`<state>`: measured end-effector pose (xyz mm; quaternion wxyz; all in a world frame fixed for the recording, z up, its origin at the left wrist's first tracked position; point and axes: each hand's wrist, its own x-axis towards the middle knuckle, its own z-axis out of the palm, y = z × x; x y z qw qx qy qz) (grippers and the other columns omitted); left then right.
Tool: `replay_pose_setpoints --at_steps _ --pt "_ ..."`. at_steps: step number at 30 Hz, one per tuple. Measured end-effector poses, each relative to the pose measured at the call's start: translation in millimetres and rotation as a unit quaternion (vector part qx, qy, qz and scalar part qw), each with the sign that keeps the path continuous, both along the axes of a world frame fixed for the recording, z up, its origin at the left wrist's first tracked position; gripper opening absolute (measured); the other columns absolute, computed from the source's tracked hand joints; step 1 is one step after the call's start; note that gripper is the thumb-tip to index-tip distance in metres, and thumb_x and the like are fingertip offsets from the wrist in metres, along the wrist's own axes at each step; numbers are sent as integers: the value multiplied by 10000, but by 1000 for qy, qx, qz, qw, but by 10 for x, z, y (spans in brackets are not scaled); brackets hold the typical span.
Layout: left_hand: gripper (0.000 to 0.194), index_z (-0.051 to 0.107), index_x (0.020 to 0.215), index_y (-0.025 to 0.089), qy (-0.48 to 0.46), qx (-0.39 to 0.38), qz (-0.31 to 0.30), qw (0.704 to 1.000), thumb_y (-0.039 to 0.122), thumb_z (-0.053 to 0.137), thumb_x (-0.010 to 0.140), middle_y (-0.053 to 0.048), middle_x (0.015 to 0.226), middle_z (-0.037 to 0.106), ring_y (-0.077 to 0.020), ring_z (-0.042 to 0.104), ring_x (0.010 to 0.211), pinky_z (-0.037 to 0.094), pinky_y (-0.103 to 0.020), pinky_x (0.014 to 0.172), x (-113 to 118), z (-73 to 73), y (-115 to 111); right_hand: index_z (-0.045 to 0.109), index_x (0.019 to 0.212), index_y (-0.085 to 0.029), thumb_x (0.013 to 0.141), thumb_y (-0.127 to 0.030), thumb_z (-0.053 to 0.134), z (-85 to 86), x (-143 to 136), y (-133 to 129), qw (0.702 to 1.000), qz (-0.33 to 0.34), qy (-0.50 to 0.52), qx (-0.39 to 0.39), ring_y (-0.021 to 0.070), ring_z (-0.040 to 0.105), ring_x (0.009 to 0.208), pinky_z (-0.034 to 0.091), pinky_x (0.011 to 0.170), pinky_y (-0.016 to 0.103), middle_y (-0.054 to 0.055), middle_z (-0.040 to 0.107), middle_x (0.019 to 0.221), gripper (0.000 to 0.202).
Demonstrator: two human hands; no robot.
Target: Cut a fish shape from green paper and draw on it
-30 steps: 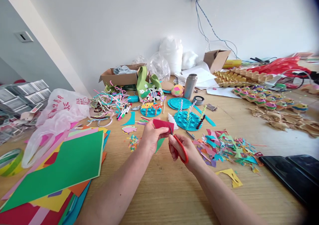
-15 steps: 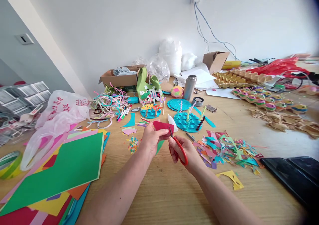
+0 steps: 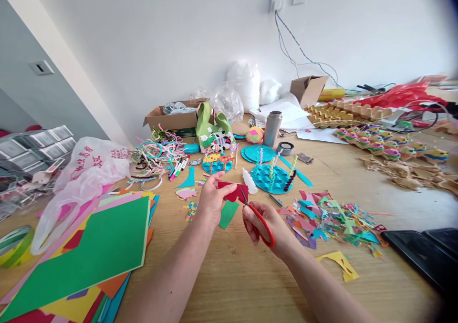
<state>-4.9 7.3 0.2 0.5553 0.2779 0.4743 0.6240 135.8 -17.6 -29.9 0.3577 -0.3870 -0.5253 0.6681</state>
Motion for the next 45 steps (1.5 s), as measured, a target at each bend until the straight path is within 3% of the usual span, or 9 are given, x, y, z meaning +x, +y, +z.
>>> replay_pose_setpoints --at_steps 5,9,13,18,34,45 --pt "590 524 1076 139 5 3 -9 1000 61 753 538 31 641 622 -124 614 581 498 -241 589 -56 21 12 464 620 -174 727 -656 616 -8 11 28 999 6 38 2 54 406 318 311 314 166 -55 470 421 517" --pt "572 552 1031 142 13 -12 -52 998 94 772 506 19 643 636 -137 620 589 496 -255 597 -101 56 1 477 622 -167 756 -652 592 -14 29 41 998 4 64 -1 54 404 323 313 319 173 -51 469 433 516" --pt "422 621 881 119 45 -33 -124 991 154 787 494 -42 725 683 -138 628 610 476 -243 591 -139 99 -19 487 636 -162 816 -613 554 -26 47 36 996 22 85 4 54 404 331 312 334 179 -47 470 442 490" --pt "294 637 712 128 75 -52 -160 983 238 809 500 -26 654 666 -110 587 553 434 -222 556 -149 97 -48 496 654 -159 807 -615 566 -27 45 26 995 50 82 -10 53 401 325 311 331 176 -47 478 442 486" --pt "219 703 754 118 158 -10 -194 968 272 742 604 -44 705 686 -115 564 580 410 -224 578 -105 73 -93 457 648 -176 766 -635 592 33 43 1 997 47 57 -10 60 406 333 312 324 179 -53 478 456 492" --pt "210 710 749 139 167 8 -207 964 301 747 621 -35 724 687 -121 576 620 434 -229 605 -108 58 -90 478 658 -163 815 -606 556 -3 40 19 997 51 63 17 66 448 377 360 373 191 -37 493 520 476"
